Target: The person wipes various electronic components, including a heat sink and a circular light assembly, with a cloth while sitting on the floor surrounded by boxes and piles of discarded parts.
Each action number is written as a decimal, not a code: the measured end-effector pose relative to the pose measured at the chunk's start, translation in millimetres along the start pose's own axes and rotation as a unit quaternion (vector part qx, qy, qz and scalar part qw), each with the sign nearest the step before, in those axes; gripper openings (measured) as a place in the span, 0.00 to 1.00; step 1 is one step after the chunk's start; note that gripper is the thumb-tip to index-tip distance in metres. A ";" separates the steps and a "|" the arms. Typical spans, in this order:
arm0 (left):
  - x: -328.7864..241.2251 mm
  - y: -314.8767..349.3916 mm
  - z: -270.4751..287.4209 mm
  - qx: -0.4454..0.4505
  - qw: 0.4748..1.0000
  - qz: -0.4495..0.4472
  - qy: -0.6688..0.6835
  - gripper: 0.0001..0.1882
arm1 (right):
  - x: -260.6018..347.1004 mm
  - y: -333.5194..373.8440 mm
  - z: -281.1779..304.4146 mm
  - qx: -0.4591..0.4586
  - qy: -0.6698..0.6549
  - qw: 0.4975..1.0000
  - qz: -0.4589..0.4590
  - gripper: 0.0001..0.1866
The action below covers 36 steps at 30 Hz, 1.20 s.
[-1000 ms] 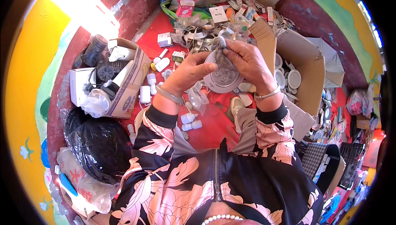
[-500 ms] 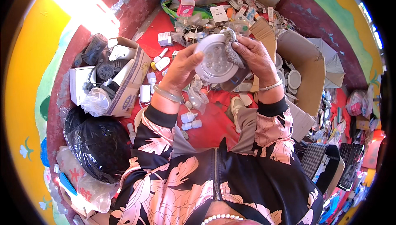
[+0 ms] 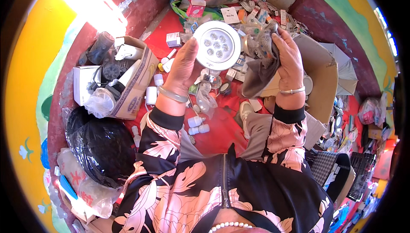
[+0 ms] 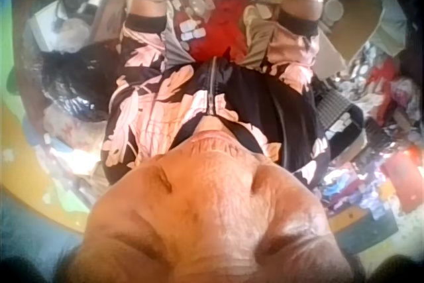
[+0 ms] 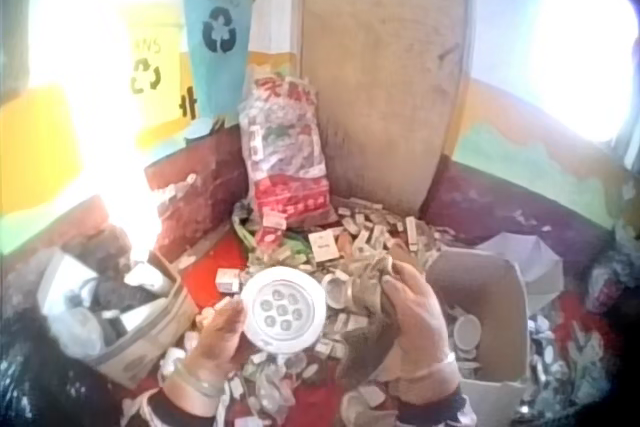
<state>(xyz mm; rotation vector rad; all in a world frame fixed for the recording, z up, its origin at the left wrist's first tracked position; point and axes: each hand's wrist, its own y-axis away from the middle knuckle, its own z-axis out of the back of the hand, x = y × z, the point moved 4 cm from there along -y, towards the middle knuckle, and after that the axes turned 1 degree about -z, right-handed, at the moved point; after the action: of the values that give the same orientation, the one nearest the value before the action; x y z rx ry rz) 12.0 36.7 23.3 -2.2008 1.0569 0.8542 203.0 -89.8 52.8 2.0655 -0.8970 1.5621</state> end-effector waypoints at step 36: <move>-13.6 -0.9 15.8 -0.109 0.991 -0.072 -0.013 0.37 | 14.1 64.0 -83.7 0.316 0.501 0.740 0.319 0.23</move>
<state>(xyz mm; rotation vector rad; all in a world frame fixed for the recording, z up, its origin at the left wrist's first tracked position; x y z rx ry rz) 1.3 54.5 23.2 -2.4055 0.8133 0.9679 102.5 -84.4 87.0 0.7665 -0.6614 3.1919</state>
